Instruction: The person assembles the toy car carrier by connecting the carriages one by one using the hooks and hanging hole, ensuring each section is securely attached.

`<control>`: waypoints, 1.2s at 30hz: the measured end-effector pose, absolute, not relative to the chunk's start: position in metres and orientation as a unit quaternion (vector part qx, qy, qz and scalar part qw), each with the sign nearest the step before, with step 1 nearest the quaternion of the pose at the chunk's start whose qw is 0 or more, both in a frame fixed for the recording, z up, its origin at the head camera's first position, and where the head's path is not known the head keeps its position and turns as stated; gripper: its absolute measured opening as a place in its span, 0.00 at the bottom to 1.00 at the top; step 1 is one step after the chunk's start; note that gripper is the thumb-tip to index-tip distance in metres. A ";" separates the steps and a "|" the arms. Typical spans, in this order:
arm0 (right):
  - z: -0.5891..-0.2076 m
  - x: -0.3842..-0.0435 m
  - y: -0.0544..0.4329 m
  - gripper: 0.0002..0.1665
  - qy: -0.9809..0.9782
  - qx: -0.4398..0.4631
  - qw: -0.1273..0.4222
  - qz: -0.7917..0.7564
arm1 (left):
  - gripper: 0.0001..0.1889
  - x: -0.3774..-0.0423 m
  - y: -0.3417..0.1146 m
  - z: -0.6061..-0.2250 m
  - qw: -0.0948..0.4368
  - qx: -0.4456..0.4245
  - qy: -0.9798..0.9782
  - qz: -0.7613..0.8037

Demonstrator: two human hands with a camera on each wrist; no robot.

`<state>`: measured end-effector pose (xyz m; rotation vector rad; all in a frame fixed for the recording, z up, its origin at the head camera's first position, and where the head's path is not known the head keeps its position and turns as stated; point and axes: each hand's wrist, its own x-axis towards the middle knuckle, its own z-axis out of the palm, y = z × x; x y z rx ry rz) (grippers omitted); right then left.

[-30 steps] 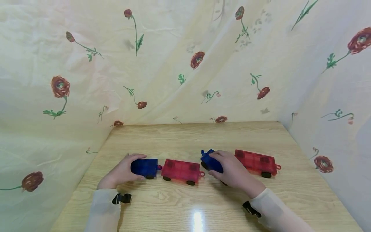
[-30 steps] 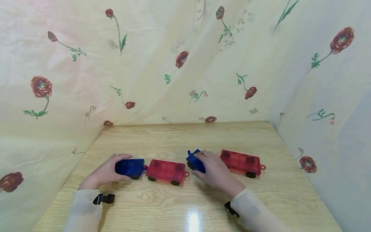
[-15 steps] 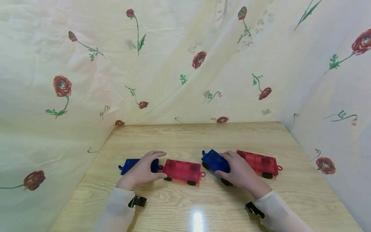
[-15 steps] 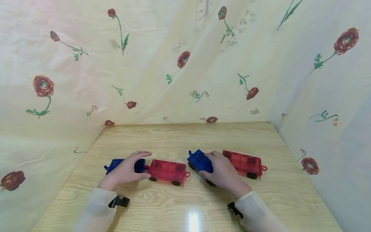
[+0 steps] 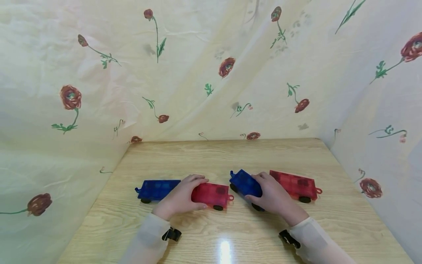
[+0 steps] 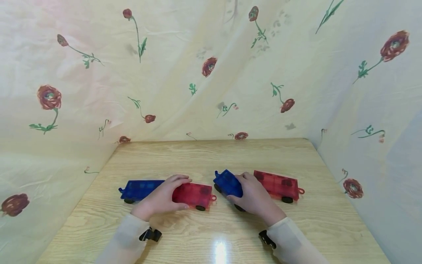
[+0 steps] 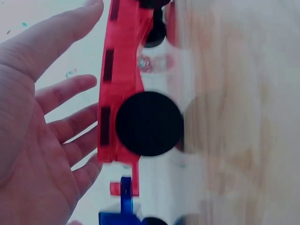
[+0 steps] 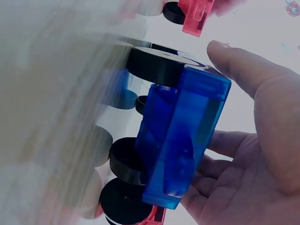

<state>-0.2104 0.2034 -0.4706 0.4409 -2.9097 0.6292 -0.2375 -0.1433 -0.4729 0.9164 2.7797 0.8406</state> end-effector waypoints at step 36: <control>-0.477 -0.209 0.200 0.47 -0.970 0.146 0.075 0.177 | 0.39 -0.234 -0.141 -0.484 0.034 0.268 0.935 0.229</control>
